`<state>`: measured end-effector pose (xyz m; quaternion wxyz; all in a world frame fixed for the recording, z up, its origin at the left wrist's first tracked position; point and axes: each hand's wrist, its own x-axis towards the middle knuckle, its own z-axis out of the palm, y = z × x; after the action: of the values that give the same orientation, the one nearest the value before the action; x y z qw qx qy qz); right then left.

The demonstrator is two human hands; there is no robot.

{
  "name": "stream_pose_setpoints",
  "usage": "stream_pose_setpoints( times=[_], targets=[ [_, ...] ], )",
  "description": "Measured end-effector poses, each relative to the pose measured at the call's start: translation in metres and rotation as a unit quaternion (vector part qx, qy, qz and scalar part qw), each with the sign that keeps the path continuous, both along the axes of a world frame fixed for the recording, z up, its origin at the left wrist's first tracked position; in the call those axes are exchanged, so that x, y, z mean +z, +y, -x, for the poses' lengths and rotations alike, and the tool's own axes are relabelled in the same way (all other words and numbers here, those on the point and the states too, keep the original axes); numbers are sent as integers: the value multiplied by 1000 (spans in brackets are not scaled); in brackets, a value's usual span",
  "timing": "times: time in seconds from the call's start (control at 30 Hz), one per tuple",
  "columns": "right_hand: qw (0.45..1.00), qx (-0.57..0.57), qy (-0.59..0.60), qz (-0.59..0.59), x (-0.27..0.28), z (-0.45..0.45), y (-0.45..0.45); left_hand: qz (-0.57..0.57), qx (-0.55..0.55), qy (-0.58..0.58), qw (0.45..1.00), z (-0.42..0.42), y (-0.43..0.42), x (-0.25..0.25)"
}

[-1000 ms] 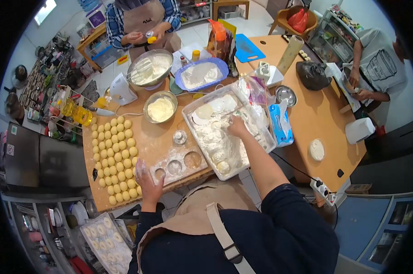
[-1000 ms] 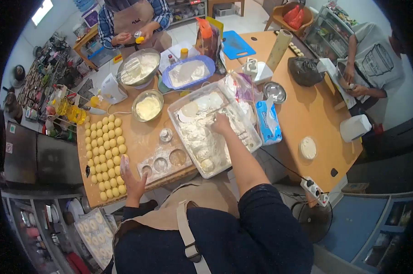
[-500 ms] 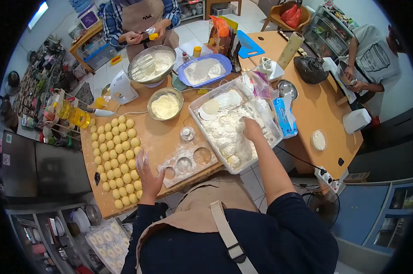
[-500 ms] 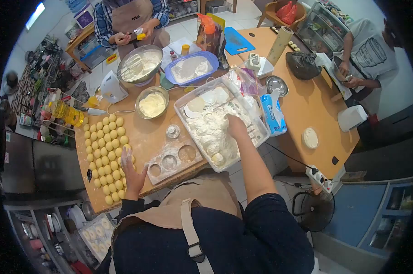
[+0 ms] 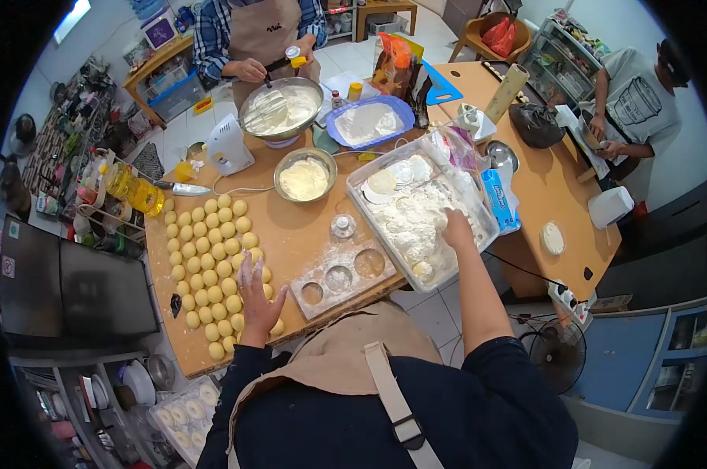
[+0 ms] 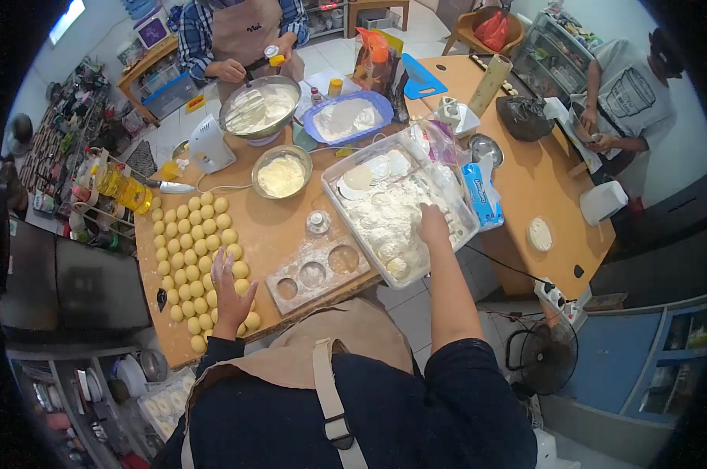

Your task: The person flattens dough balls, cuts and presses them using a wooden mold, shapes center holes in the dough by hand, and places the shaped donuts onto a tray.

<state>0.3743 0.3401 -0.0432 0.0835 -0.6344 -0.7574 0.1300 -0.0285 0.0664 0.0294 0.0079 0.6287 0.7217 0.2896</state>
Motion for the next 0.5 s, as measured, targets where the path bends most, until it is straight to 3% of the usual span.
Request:
stream_pose_setpoints(
  times=[0.13, 0.37, 0.43, 0.5],
  targets=[
    [999, 13, -49, 15, 10, 6, -3, -27, 8, 1, 1000, 6, 4, 4],
    [998, -38, 46, -17, -3, -7, 5, 17, 21, -7, 1000, 14, -11, -6],
    [992, -70, 103, -30, 23, -3, 0, 27, 21, -13, 999, 14, -11, -7],
    [999, -17, 48, 19, 22, -4, -1, 25, 15, -15, 999, 10, -10, -8]
  ],
)
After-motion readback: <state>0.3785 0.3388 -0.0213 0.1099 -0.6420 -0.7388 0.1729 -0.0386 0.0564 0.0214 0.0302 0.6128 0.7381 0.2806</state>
